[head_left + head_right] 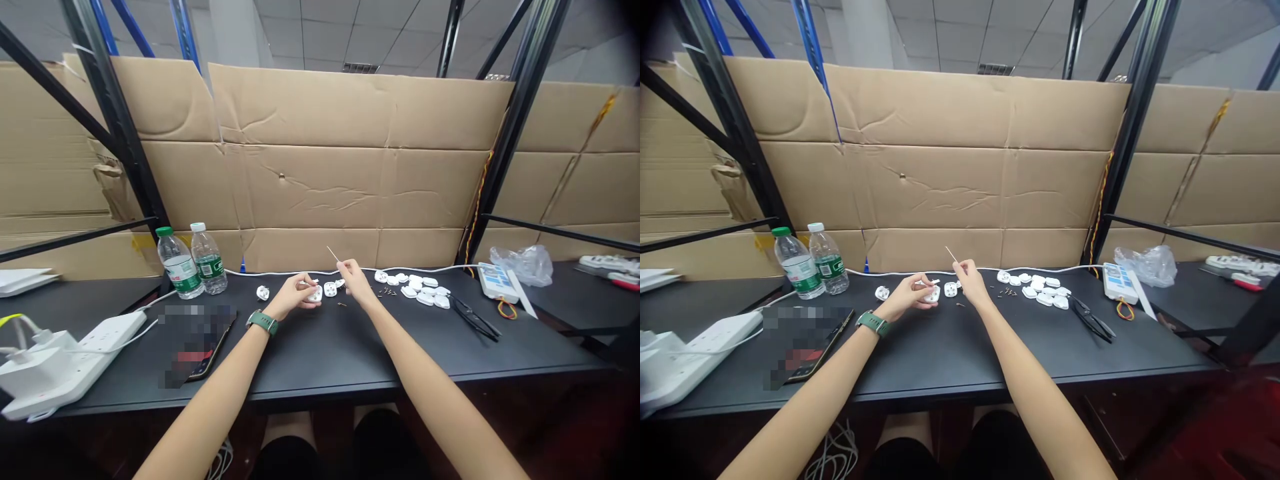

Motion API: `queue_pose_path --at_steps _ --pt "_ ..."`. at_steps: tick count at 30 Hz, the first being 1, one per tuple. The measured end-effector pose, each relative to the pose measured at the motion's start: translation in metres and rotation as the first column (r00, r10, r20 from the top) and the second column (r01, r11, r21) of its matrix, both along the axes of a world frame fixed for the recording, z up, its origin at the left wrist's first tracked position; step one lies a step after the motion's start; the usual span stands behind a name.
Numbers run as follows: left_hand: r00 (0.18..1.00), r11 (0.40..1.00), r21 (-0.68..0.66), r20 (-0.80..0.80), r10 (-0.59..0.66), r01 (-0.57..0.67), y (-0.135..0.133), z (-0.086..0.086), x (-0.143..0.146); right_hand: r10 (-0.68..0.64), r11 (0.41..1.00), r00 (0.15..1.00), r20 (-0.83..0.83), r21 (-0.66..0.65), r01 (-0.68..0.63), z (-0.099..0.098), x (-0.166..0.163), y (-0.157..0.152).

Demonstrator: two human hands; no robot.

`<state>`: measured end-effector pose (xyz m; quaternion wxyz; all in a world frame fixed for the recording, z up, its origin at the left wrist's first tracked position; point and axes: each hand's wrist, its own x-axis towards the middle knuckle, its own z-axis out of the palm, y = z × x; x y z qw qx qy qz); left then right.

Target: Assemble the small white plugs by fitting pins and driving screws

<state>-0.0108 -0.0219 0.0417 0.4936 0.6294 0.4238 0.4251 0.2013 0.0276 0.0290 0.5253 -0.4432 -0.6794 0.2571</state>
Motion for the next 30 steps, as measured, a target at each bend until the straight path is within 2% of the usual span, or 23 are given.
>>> queue_pose_path --at_steps 5,10,22,30 --pt "0.998 1.0 0.014 -0.066 -0.002 0.003 0.001 -0.002 0.001 0.15 0.979 0.939 0.308 0.089 -0.186 0.002 -0.01 -0.014" --pt "0.996 0.999 0.0 -0.086 -0.034 0.034 0.0 -0.003 0.002 0.07 0.972 0.874 0.481 0.164 -0.169 0.001 -0.02 -0.026" --pt "0.989 0.992 0.03 -0.087 -0.119 0.122 0.005 -0.009 -0.001 0.004 0.979 0.851 0.526 0.173 -0.112 0.006 -0.021 -0.032" --pt "0.991 0.996 0.01 -0.1 -0.089 0.09 0.0 -0.004 0.002 0.033 0.974 0.846 0.533 0.173 -0.147 0.004 -0.022 -0.027"
